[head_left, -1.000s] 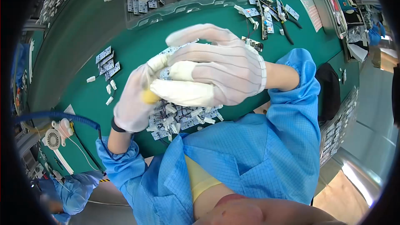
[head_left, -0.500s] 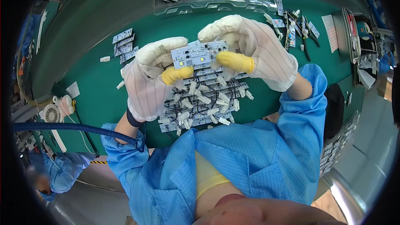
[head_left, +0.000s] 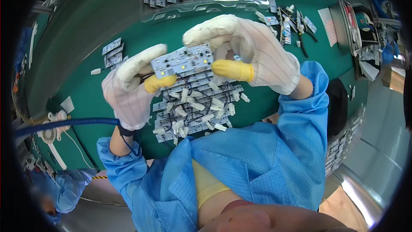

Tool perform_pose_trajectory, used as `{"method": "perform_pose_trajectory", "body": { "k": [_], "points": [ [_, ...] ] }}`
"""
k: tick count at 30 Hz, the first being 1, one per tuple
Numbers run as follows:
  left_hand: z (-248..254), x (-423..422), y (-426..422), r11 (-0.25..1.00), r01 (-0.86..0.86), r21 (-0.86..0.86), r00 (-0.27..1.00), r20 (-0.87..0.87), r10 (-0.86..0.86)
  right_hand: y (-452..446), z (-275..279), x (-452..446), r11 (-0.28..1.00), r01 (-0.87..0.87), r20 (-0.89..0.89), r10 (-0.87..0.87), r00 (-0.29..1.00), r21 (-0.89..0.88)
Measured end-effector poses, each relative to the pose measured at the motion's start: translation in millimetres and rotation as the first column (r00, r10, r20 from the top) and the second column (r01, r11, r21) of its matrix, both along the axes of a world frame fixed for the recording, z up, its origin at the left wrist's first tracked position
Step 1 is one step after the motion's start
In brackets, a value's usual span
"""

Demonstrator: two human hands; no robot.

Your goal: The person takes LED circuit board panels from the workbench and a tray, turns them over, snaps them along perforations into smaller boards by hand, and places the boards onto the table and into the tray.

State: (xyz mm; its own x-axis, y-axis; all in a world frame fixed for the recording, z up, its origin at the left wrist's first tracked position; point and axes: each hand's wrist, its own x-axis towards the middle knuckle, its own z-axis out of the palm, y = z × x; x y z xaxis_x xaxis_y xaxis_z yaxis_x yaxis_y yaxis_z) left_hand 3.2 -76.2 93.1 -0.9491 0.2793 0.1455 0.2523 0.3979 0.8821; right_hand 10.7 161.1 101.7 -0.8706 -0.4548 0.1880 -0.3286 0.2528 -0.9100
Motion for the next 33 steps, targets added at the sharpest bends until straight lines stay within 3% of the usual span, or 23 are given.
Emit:
{"method": "perform_pose_trajectory", "body": {
  "k": [5,7,15,17,18,20,21,22,24,25,26,28,29,30,31,32,33],
  "points": [
    [-11.9,0.1,-5.5,0.995,0.05,0.085,0.995,-0.086,-0.043,0.8,0.5,-0.2,0.999,-0.019,-0.008,0.019,1.0,0.047],
    [-16.7,-2.6,-7.2,0.993,0.071,0.095,0.982,-0.183,-0.053,-0.7,-4.2,-0.4,0.996,-0.02,-0.027,0.018,0.999,-0.088],
    [-11.3,-2.8,-5.0,0.996,0.056,0.064,0.979,-0.202,-0.042,-2.1,2.0,1.2,0.995,0.025,0.103,-0.016,0.995,-0.094],
    [-2.6,-1.2,-3.7,0.995,0.027,-0.093,0.995,-0.095,-0.036,0.5,8.3,-2.6,0.992,-0.001,0.145,-0.017,0.989,0.127],
    [-9.6,-1.7,-9.0,0.995,0.028,-0.094,0.996,-0.084,-0.036,2.8,1.4,-4.2,0.992,-0.003,0.156,-0.017,0.988,0.125],
    [-28.8,-5.0,-24.4,0.937,0.048,-0.346,0.892,-0.407,-0.196,7.1,-16.7,-6.7,0.995,-0.103,0.165,0.101,0.981,0.001],
    [-28.9,-1.5,-20.0,0.894,-0.046,-0.445,0.776,-0.58,-0.249,5.8,-11.7,-8.2,0.991,-0.095,0.321,0.061,0.945,0.092],
    [-29.7,-0.4,-21.1,0.894,-0.043,-0.446,0.779,-0.575,-0.25,6.9,-15.0,-7.1,0.991,-0.095,0.326,0.06,0.944,0.091],
    [-30.4,-0.6,-25.6,0.908,0.049,-0.416,0.87,-0.429,-0.244,11.9,-28.2,-4.4,0.97,-0.056,0.433,0.156,0.888,-0.236],
    [-31.5,-1.6,-27.5,0.908,0.047,-0.417,0.87,-0.43,-0.243,14.9,-39.5,-2.6,0.988,-0.031,0.285,0.074,0.956,-0.152],
    [-33.4,-3.2,-29.1,0.908,0.053,-0.415,0.884,-0.404,-0.236,14.6,-37.2,-3.6,0.988,-0.032,0.284,0.074,0.956,-0.152],
    [-30.0,-3.6,-26.8,0.909,0.058,-0.412,0.896,-0.38,-0.23,13.1,-26.4,-6.8,0.841,-0.058,0.59,0.424,0.687,-0.537],
    [-20.9,-2.0,-20.0,0.962,0.103,-0.252,0.97,-0.188,-0.153,9.6,-18.8,-8.4,0.841,-0.059,0.589,0.425,0.687,-0.537],
    [-12.0,-0.8,-12.2,0.991,0.105,-0.081,0.994,0.023,-0.103,3.5,-9.9,-10.0,0.939,-0.09,0.543,0.268,0.795,-0.332],
    [-4.8,-2.1,1.0,0.989,0.049,0.142,0.992,0.104,-0.065,-1.9,-5.1,-9.7,0.99,-0.086,0.446,0.127,0.886,-0.112],
    [-1.1,-6.4,10.1,0.936,-0.028,0.351,0.981,0.188,-0.041,-5.6,-4.3,-7.4,0.988,-0.096,0.439,0.14,0.888,-0.121],
    [-6.9,-13.1,-1.9,0.99,-0.006,0.139,0.995,0.097,-0.007,-9.2,-3.0,-4.7,0.991,-0.024,0.406,0.076,0.911,-0.132]
  ]
}}
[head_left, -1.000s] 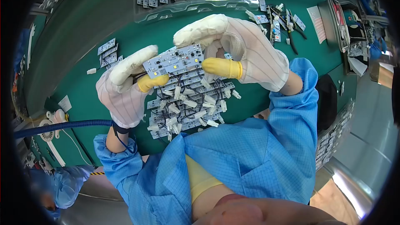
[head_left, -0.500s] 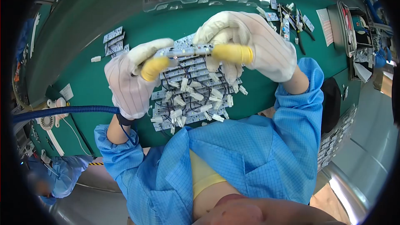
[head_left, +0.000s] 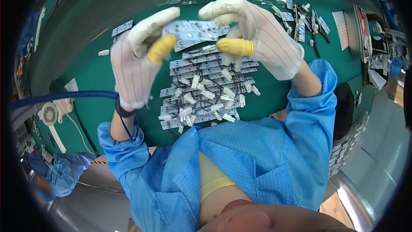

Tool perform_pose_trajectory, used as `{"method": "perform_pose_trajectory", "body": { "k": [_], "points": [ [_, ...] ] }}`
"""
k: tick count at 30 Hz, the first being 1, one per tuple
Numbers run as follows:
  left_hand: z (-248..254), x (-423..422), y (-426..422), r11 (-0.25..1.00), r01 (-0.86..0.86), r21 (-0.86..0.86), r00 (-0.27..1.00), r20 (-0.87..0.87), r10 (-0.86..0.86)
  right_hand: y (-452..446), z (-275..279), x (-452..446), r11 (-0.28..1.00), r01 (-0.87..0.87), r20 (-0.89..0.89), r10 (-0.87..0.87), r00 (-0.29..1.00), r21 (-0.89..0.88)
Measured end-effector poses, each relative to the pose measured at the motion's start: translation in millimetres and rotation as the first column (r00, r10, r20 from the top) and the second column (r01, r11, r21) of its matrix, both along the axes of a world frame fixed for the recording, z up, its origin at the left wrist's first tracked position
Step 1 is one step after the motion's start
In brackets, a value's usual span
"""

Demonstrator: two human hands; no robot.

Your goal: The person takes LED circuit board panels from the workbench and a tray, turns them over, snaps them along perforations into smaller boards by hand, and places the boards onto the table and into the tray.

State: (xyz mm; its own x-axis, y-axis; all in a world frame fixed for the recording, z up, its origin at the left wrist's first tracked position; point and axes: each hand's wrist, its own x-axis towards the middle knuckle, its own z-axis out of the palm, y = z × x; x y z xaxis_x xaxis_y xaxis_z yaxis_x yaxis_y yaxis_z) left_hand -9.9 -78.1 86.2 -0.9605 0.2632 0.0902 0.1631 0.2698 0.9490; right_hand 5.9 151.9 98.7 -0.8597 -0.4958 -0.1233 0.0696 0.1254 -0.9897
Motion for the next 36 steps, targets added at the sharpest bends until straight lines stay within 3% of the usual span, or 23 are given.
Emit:
{"method": "perform_pose_trajectory", "body": {
  "k": [1,4,6,7,9,11,13,14,15,17,19,21,23,24,25,26,27,29,31,32,33,35,36],
  "points": [
    [-3.4,-15.3,-8.2,0.975,-0.09,-0.203,0.973,-0.225,0.043,-2.7,1.6,1.9,0.997,0.077,-0.036,-0.078,0.996,-0.015],
    [-26.0,-79.7,-69.2,0.946,-0.183,-0.266,0.958,-0.266,0.11,9.1,8.2,5.5,0.986,0.166,-0.112,-0.164,0.98,0.006],
    [-70.0,-100.7,-117.7,0.892,-0.105,-0.439,0.937,-0.345,-0.059,22.2,2.8,8.5,0.979,0.199,-0.169,-0.191,0.967,0.031],
    [-71.2,-99.1,-121.2,0.674,-0.179,-0.717,0.858,-0.449,-0.249,25.1,2.2,10.5,0.975,0.223,-0.131,-0.219,0.967,0.017],
    [-68.3,-91.4,-117.6,0.823,-0.101,-0.56,0.931,-0.345,-0.121,28.4,-6.4,11.9,0.973,0.23,-0.008,-0.23,0.973,0.009],
    [-64.0,-86.8,-108.4,0.983,-0.026,-0.182,0.999,-0.035,0.02,26.8,-11.4,14.5,0.976,0.213,0.09,-0.217,0.972,0.053],
    [-34.4,-65.4,-74.2,0.949,0.228,-0.217,0.97,0.138,-0.202,28.7,-26.9,20.9,0.984,0.138,-0.035,-0.135,0.99,0.109],
    [-39.1,-67.1,-75.3,0.77,0.261,-0.583,0.901,-0.14,-0.411,32.2,-37.0,24.6,0.984,0.136,-0.146,-0.118,0.982,0.116],
    [-46.9,-70.4,-78.4,0.517,0.096,-0.851,0.698,-0.313,-0.645,34.9,-40.7,27.2,0.985,0.124,-0.253,-0.089,0.963,0.123],
    [-66.4,-81.3,-87.5,0.75,0.179,-0.637,0.822,-0.322,-0.47,42.2,-33.3,31.9,0.984,0.131,-0.129,-0.115,0.985,0.122],
    [-65.7,-118.7,-100.8,0.831,0.111,-0.545,0.825,-0.416,-0.383,45.7,-33.9,31.8,0.976,0.146,-0.161,-0.12,0.98,0.16],
    [-71.9,-175.0,-138.4,0.826,-0.074,-0.559,0.939,-0.318,-0.131,51.7,-32.0,25.3,0.968,0.184,-0.173,-0.155,0.973,0.168],
    [-84.5,-237.2,-174.0,0.893,-0.222,-0.39,0.975,-0.097,0.2,63.0,-27.8,11.8,0.953,0.243,-0.186,-0.209,0.96,0.181],
    [-94.7,-270.2,-196.6,0.828,-0.261,-0.496,0.95,-0.283,0.13,75.3,-25.6,-1.4,0.933,0.319,-0.308,-0.259,0.915,0.165],
    [-103.9,-299.8,-218.2,0.748,-0.318,-0.583,0.895,-0.446,0.032,89.0,-17.3,-15.4,0.819,0.469,-0.417,-0.319,0.851,0.329],
    [-104.4,-320.8,-233.7,0.833,-0.245,-0.496,0.939,-0.335,0.076,112.6,-26.7,-34.6,0.661,0.63,-0.682,-0.237,0.691,0.408],
    [-97.4,-315.6,-219.8,0.853,-0.349,-0.388,0.899,-0.397,0.187,138.5,-37.7,-52.3,0.482,0.705,-0.742,-0.154,0.652,0.52],
    [-95.5,-335.2,-249.3,0.632,-0.508,-0.585,0.814,-0.566,0.13,168.3,-70.7,-74.6,0.182,0.755,-0.76,-0.055,0.648,0.63],
    [-79.4,-310.5,-237.1,0.549,-0.626,-0.553,0.706,-0.701,0.099,178.8,-69.9,-87.1,0.41,0.436,-0.43,-0.114,0.896,0.801],
    [-69.8,-291.2,-223.8,0.468,-0.73,-0.498,0.582,-0.812,0.044,180.3,-61.9,-83.7,0.45,0.51,-0.474,-0.199,0.858,0.733],
    [-60.4,-266.3,-208.0,0.46,-0.735,-0.498,0.581,-0.812,0.048,182.3,-48.0,-77.0,0.483,0.578,-0.506,-0.285,0.814,0.658],
    [-44.3,-213.8,-176.5,0.548,-0.705,-0.45,0.573,-0.817,0.067,195.6,-22.4,-62.4,0.547,0.653,-0.435,-0.487,0.757,0.524],
    [-47.4,-197.5,-172.2,0.637,-0.645,-0.422,0.571,-0.82,0.035,197.4,-13.6,-56.4,0.536,0.716,-0.516,-0.499,0.696,0.447]
  ]
}}
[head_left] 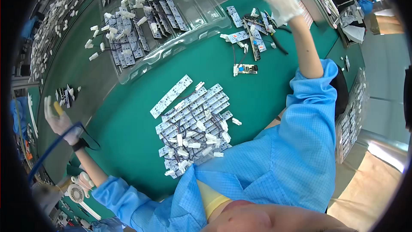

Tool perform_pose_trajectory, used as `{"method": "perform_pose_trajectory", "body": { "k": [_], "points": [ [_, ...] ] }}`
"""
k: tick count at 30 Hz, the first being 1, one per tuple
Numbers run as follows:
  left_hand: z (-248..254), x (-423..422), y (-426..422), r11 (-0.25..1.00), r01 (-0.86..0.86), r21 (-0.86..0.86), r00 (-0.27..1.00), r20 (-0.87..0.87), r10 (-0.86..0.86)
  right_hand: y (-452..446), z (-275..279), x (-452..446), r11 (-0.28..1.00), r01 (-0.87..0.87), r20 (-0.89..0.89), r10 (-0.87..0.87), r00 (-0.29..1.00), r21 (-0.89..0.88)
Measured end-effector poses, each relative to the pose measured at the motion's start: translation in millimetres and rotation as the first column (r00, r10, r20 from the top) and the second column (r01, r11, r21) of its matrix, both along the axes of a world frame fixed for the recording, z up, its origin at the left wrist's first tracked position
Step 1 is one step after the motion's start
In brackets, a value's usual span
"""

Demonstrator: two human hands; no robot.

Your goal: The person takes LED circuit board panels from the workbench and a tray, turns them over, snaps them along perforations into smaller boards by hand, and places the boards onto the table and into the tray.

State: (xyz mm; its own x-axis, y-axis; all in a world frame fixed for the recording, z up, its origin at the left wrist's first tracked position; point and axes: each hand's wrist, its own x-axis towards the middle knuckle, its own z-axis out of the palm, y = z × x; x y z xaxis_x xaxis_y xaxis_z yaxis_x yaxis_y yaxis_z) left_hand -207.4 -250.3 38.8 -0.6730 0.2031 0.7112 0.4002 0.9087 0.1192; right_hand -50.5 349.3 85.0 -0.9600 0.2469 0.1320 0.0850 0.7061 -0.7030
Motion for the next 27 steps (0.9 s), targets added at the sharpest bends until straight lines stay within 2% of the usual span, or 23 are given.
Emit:
{"method": "perform_pose_trajectory", "body": {
  "k": [1,2,3,5,6,7,9,11,12,13,14,15,16,17,19,20,21,22,23,24,25,27],
  "points": [
    [-0.2,24.5,19.9,0.988,0.077,0.132,0.996,0.03,-0.082,-0.7,6.1,4.5,1.0,0.017,-0.115,-0.017,0.993,0.0],
    [-0.9,40.9,30.6,0.976,0.17,0.139,0.982,0.058,-0.179,-3.4,5.2,5.3,0.968,-0.03,-0.26,0.096,0.961,0.249],
    [0.5,56.0,40.2,0.954,0.262,0.148,0.957,0.085,-0.276,-8.6,-2.1,5.3,0.968,-0.03,-0.265,0.098,0.959,0.249],
    [9.8,83.7,74.0,0.941,0.313,0.13,0.929,0.163,-0.332,-22.3,-32.9,0.8,0.843,-0.078,0.028,0.075,0.997,0.532],
    [10.2,94.0,86.8,0.913,0.362,0.187,0.904,0.169,-0.393,-24.9,-56.5,-6.5,0.748,-0.102,0.174,-0.019,0.985,0.656],
    [14.0,106.1,97.8,0.915,0.335,0.226,0.892,0.236,-0.385,-35.4,-64.7,-8.7,0.717,-0.097,0.235,-0.096,0.967,0.691],
    [20.0,125.9,106.3,0.944,0.325,0.06,0.925,0.189,-0.33,-21.6,-49.3,-7.5,0.873,-0.142,0.217,0.043,0.975,0.466],
    [24.4,143.1,99.0,0.951,0.308,0.037,0.93,0.198,-0.309,-12.7,-20.2,9.8,0.988,-0.106,0.023,0.104,0.994,0.113],
    [26.6,149.8,96.5,0.952,0.306,0.009,0.929,0.216,-0.301,-16.6,1.4,21.7,0.953,-0.197,-0.067,0.186,0.98,-0.229],
    [27.7,155.1,95.7,0.953,0.304,0.011,0.93,0.215,-0.299,-34.4,24.0,36.4,0.934,-0.174,-0.149,0.133,0.98,-0.312],
    [28.4,160.3,95.8,0.941,0.307,0.145,0.902,0.271,-0.336,-31.4,31.3,43.0,0.932,-0.302,-0.285,0.35,0.892,0.199],
    [29.7,165.4,97.3,0.915,0.294,0.276,0.87,0.319,-0.376,-38.9,31.7,46.4,0.93,-0.308,-0.285,0.357,0.89,0.202],
    [33.5,170.1,104.5,0.918,0.283,0.278,0.874,0.318,-0.366,-54.2,30.7,50.2,0.855,-0.453,-0.336,0.361,0.87,-0.251],
    [39.3,174.5,117.2,0.9,0.365,0.239,0.89,0.196,-0.413,-73.6,30.0,53.2,0.568,-0.517,-0.382,0.348,0.856,-0.641],
    [47.0,183.9,142.2,0.862,0.494,0.111,0.869,-0.036,-0.493,-119.3,40.6,59.8,0.405,-0.556,-0.341,0.49,0.802,-0.726],
    [57.3,189.5,149.3,0.831,0.546,-0.108,0.83,-0.061,-0.554,-140.1,38.1,61.5,0.351,-0.568,-0.346,0.525,0.778,-0.745],
    [58.1,197.3,161.0,0.802,0.577,-0.155,0.796,-0.114,-0.595,-154.1,30.5,60.1,0.411,-0.65,-0.362,0.585,0.725,-0.638],
    [47.0,200.4,169.4,0.76,0.642,-0.103,0.736,-0.193,-0.649,-168.3,31.4,61.5,0.431,-0.639,-0.299,0.626,0.72,-0.637],
    [67.0,215.5,179.3,0.844,0.537,-0.012,0.836,0.144,-0.53,-181.4,32.9,63.6,0.452,-0.629,-0.235,0.662,0.712,-0.632],
    [65.1,218.5,186.2,0.83,0.554,0.054,0.822,0.122,-0.557,-193.4,28.6,64.2,0.364,-0.618,-0.265,0.67,0.694,-0.697],
    [59.4,216.0,189.6,0.81,0.574,0.12,0.806,0.095,-0.585,-199.3,22.0,64.0,0.342,-0.656,-0.307,0.678,0.668,-0.673],
    [41.9,207.5,177.3,0.757,0.65,0.067,0.757,0.016,-0.653,-205.5,17.1,63.1,0.427,-0.666,-0.323,0.634,0.703,-0.612]
  ]
}}
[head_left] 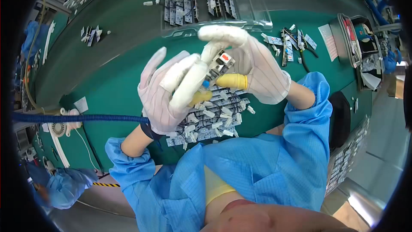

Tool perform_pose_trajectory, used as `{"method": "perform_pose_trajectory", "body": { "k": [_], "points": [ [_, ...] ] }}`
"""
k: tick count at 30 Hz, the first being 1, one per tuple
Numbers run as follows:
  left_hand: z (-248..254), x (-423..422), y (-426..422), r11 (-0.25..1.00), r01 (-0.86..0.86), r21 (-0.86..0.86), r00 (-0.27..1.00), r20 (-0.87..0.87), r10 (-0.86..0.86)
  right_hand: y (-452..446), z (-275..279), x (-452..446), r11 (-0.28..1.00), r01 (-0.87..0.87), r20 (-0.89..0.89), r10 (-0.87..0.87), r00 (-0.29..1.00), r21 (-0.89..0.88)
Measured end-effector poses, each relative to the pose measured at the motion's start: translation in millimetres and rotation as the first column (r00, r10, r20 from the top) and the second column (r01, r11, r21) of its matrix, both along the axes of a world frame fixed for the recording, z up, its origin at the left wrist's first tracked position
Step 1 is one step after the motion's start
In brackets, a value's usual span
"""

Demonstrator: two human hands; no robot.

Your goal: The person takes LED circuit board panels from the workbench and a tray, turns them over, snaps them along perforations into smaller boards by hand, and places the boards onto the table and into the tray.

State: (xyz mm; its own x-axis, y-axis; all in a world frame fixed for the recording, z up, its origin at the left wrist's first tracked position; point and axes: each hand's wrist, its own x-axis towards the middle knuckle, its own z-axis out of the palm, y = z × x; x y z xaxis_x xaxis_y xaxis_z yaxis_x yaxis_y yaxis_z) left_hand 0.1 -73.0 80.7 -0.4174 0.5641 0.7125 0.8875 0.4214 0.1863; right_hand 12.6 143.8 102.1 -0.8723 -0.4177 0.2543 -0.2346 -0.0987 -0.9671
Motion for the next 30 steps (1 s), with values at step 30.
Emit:
{"method": "perform_pose_trajectory", "body": {
  "k": [30],
  "points": [
    [10.1,-0.2,-23.2,0.937,0.244,-0.25,0.925,-0.23,-0.303,-4.6,1.5,2.6,0.783,0.422,-0.477,-0.186,0.859,0.456]
  ]
}}
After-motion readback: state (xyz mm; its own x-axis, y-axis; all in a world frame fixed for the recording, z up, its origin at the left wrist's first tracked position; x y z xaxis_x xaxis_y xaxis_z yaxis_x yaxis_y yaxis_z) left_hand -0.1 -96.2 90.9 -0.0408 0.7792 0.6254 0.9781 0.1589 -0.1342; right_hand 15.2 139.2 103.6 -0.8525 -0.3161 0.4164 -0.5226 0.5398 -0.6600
